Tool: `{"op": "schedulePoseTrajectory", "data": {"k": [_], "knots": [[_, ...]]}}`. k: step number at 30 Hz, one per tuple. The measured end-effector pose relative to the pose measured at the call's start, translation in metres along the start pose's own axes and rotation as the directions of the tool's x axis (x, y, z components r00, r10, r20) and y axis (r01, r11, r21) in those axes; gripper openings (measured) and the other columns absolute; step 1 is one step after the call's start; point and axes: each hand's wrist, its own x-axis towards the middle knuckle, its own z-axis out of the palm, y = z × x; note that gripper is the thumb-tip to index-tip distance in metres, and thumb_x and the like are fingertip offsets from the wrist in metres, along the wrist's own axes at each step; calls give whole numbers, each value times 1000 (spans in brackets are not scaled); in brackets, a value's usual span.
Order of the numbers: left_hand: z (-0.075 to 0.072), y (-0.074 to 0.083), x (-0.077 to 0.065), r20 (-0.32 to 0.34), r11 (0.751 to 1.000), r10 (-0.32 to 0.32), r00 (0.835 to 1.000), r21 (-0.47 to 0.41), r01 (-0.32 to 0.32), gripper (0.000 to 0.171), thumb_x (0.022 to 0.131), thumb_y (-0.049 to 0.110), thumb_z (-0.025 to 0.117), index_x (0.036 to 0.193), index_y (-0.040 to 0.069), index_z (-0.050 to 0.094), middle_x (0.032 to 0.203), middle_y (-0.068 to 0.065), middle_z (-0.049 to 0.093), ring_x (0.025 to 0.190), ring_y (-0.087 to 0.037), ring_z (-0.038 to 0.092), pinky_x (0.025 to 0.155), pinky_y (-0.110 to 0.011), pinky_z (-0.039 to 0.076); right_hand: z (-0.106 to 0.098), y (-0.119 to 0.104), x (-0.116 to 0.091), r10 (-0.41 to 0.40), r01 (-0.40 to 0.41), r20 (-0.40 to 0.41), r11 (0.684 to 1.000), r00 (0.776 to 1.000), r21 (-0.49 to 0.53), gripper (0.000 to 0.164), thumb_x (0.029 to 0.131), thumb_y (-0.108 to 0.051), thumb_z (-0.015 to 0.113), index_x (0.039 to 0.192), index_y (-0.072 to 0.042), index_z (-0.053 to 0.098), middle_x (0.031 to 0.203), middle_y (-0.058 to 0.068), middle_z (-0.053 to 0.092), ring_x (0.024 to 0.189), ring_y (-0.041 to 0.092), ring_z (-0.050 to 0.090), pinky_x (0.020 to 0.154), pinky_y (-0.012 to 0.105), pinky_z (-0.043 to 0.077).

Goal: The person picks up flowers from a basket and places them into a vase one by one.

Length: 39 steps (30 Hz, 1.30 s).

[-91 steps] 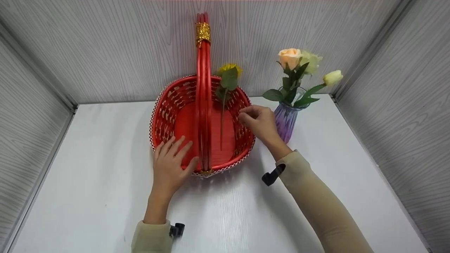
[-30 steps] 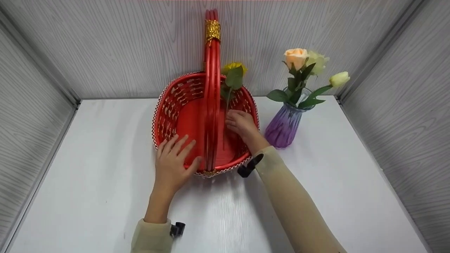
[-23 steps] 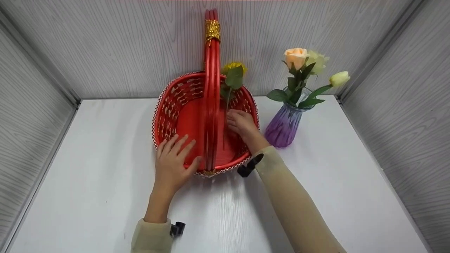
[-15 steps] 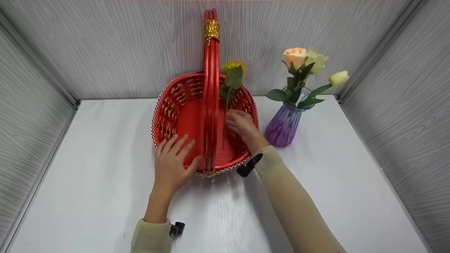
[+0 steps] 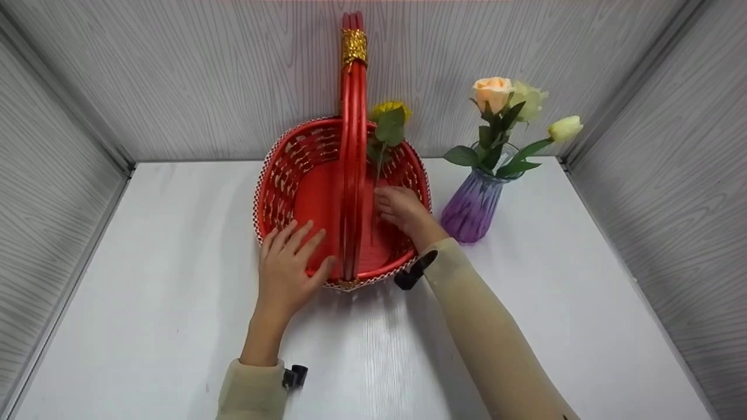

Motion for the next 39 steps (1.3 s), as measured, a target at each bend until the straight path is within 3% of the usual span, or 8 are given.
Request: {"op": "schedulePoseTrajectory", "data": {"k": [6,18,26,35,39], "knots": [[1,0,1,-12,1000,8,1000,-2,-8,52,92,52,57,130,19,68,139,-9,61,135,-35,48,115,-60,26,-1,-1,1,40,-40,9,999,999,0,50,101,-23,57,146,-4,45,150,18,48,139,31,47,117,43,35],[2,-1,1,1,1000,6,1000,-5,-6,52,93,52,55,130,18,68,141,-8,60,136,-35,47,115,-60,26,-2,-1,0,13,-13,3,995,1000,100,45,104,-19,50,145,-1,46,138,20,59,133,33,52,111,42,43],[2,-1,0,-10,1000,8,1000,-1,-8,52,93,53,54,130,19,68,140,-8,60,135,-35,48,116,-59,25,-1,-3,0,27,-19,-45,987,999,160,47,106,-22,47,148,-4,40,141,22,55,131,36,54,105,43,49],[0,1,1,7,1000,-4,1000,-4,4,51,93,52,55,131,19,68,141,-7,60,137,-34,47,117,-58,24,-2,-1,0,-75,80,-38,987,996,140,43,105,-11,49,146,-4,43,140,23,55,126,34,58,101,41,52],[0,0,1,21,1000,-9,1000,0,9,53,93,53,55,132,19,67,142,-7,59,137,-34,46,117,-58,23,-2,0,0,-114,120,-48,982,992,147,44,103,-8,52,146,-4,45,125,20,63,119,33,62,100,42,52]]}}
